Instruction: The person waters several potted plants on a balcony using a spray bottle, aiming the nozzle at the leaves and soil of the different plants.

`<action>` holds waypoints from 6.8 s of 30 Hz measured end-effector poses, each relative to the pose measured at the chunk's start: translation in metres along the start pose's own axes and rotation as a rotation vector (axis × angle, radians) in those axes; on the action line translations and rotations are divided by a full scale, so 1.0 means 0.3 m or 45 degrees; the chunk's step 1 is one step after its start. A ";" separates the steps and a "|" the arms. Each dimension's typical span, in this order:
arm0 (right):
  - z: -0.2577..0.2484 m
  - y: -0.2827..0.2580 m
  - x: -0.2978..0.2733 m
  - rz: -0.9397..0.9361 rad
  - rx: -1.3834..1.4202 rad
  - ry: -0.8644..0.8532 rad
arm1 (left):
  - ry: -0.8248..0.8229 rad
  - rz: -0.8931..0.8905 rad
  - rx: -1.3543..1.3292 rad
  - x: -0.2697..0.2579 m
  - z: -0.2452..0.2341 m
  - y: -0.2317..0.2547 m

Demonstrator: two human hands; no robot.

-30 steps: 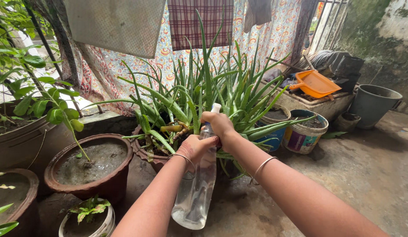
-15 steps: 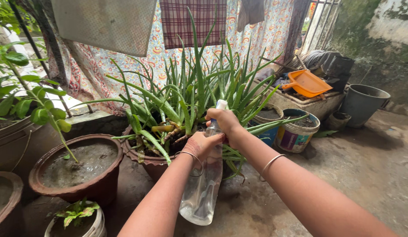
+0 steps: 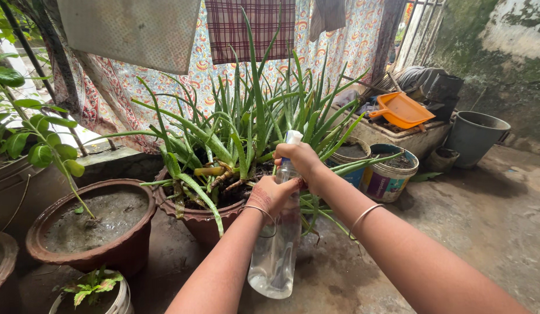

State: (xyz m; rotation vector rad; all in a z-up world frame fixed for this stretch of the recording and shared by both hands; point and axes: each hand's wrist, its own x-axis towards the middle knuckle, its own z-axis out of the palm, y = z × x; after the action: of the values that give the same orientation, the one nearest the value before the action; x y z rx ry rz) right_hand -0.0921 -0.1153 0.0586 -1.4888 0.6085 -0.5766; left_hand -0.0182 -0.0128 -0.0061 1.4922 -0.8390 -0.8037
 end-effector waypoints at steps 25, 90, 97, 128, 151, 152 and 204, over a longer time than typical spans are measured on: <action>0.176 -0.024 0.010 -0.029 -0.015 0.072 | 0.215 0.032 0.337 -0.107 -0.141 0.057; 0.454 0.013 -0.006 0.119 0.148 -0.337 | 0.397 -0.178 0.505 -0.232 -0.369 0.031; 0.461 0.032 0.046 0.122 0.106 -0.303 | 0.380 -0.155 0.278 -0.230 -0.364 0.031; 0.173 0.047 0.035 0.123 0.077 -0.047 | 0.197 -0.179 0.271 -0.128 -0.112 0.036; -0.127 0.005 -0.002 0.073 -0.100 0.134 | 0.101 -0.077 0.188 -0.024 0.164 0.042; -0.135 0.002 -0.007 0.077 -0.090 0.132 | 0.084 -0.061 0.169 -0.020 0.175 0.045; -0.381 0.119 0.040 -0.098 -0.114 -0.046 | 0.233 -0.014 0.470 -0.034 0.404 0.045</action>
State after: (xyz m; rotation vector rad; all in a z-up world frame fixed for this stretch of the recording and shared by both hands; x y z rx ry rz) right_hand -0.1626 -0.2064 0.0237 -1.6090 0.5570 -0.5865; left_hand -0.1287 -0.0657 -0.0018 1.8655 -0.8726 -0.5260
